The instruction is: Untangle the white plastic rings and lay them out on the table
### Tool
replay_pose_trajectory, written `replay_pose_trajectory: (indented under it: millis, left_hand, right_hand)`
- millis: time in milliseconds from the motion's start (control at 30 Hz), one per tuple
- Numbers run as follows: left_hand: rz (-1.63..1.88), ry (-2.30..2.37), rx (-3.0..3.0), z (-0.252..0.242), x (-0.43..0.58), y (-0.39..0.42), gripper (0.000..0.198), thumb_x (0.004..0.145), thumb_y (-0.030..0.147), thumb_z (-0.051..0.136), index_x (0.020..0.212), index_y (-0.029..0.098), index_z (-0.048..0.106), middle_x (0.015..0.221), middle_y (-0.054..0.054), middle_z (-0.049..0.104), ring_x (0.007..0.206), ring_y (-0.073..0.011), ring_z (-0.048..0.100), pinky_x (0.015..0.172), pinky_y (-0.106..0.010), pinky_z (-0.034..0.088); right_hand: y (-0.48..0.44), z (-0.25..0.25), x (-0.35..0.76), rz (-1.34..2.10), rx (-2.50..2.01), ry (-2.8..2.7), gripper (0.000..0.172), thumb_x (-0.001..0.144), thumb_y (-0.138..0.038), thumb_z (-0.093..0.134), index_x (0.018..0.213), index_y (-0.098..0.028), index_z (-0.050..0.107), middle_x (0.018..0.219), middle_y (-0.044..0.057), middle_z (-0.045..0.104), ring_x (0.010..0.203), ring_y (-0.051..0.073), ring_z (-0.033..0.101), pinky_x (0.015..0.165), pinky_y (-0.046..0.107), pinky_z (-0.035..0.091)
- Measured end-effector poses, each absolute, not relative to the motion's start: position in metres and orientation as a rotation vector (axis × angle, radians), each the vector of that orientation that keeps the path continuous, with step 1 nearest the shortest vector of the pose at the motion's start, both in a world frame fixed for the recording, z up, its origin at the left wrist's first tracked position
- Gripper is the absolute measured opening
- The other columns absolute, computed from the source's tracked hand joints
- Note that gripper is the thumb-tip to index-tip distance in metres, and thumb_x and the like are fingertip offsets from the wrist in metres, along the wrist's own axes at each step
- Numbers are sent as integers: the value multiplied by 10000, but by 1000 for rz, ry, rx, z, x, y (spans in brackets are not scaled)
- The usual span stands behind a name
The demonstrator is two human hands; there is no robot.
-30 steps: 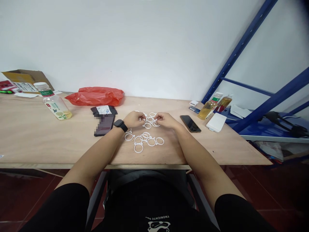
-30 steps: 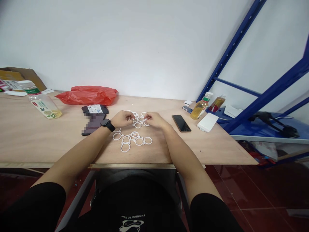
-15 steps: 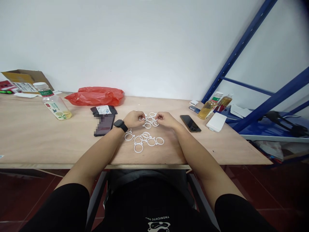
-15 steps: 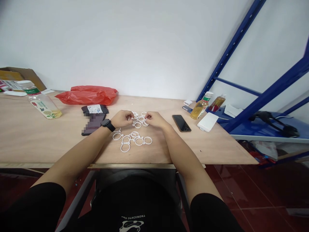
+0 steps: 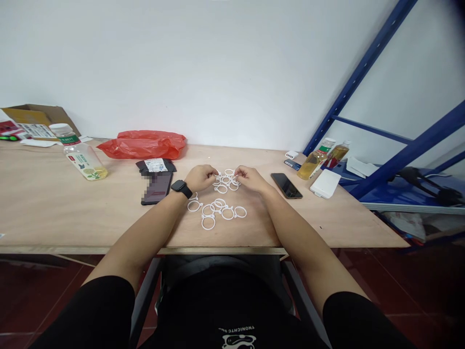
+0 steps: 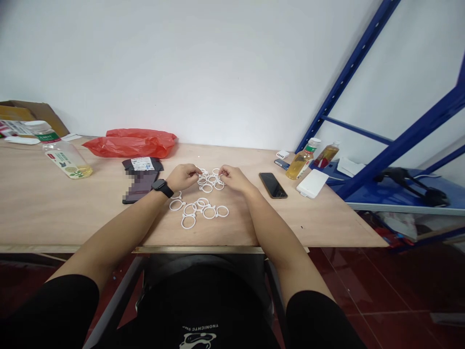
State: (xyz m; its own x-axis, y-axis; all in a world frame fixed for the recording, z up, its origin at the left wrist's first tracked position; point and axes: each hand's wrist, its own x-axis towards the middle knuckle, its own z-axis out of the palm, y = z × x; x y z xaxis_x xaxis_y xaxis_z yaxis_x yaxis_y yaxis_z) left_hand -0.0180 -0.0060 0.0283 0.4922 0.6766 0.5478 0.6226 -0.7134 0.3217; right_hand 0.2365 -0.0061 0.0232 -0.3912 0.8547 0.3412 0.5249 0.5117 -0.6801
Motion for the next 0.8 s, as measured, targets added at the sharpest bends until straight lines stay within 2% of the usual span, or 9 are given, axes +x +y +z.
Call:
replay_pose_trajectory:
  millis: [200,433,600,800]
  left_hand:
    - [1004,1195,2657,27,-17,-5,288,783,172,461,891,144,726,893,-71,713,813,-182,639,804,-305,502]
    - [1002,1205,2679,24,-16,-1,266,767,153,441,819,147,702,852,-71,696,811,-192,634,809,-322,501]
    - [976,1223,2695,22,-18,2,265,777,146,426,772,158,690,836,-68,686,806,-191,628,808,-326,503]
    - [954,1249,2683,18,-19,4,305,805,157,419,865,159,718,895,-72,701,860,-198,639,854,-335,513]
  right_hand:
    - [-5,22,237,597,-1124,-2064,165,711,-210,499,823,-183,618,640,-45,535,595,112,464,583,231,333]
    - [-6,23,236,585,-1141,-2034,145,699,-221,495,795,-184,597,651,-35,557,600,120,472,591,239,341]
    - [-6,25,236,513,-1162,-2033,149,699,-197,443,732,-184,588,678,-7,607,660,145,526,643,252,370]
    - [-4,28,235,460,-1164,-2042,148,702,-198,411,658,-194,552,647,0,589,668,155,529,649,254,367]
